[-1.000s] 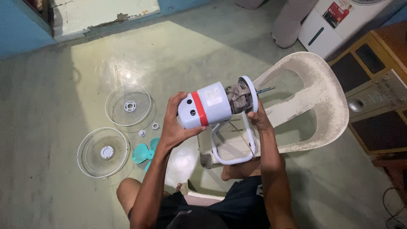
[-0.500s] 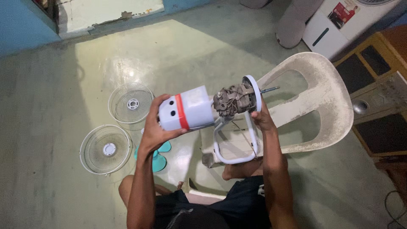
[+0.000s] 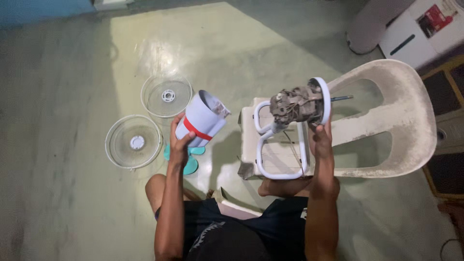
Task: The person assembles a table fan by attaching the motor housing to the stand, inserting the fan blades, and securing the front grille. The person handles the motor, blades, and grille components by hand.
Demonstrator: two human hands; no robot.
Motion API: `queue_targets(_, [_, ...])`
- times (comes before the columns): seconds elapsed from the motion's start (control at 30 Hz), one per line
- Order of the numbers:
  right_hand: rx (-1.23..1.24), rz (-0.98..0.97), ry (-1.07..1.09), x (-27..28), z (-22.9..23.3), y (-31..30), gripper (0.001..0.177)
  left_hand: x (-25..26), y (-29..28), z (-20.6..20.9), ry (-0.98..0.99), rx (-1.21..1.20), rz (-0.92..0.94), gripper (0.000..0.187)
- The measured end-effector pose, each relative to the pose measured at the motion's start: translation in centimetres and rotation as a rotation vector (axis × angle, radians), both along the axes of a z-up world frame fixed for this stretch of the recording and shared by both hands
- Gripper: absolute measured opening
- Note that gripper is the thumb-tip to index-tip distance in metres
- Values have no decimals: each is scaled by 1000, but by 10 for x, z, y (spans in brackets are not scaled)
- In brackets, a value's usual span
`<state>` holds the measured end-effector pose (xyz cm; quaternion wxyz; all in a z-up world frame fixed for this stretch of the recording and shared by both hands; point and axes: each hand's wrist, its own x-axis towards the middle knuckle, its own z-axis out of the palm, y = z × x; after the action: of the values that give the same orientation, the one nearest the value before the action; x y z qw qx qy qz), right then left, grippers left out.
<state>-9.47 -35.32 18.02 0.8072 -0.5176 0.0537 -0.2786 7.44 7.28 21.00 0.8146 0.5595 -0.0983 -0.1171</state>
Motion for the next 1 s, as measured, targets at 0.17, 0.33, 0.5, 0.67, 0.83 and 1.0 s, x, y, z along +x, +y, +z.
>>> queue_targets(0.17, [-98,-166,43,-40,27,68,95,0,3,-68,423,-412,-50,89])
queue_targets(0.33, [-783,-728,199,-112,4,77,14,-4,18,-118,445,-571,-203,94])
queue_targets(0.5, [-971,-1351,491,-179,-3,20,42,-5,30,-145,345,-708,-468,98])
queue_targets(0.67, [-369,-1031,391,-173,-17,-40,59,-2,24,-148,304,-707,-487,100])
queue_targets(0.83, [152,-965,197,-148,-46,-76,24,18,3,-139,420,-516,-176,97])
queue_targets(1.0, [244,-1031,140,-155,-65,-81,36,33,3,-147,387,-131,17,83])
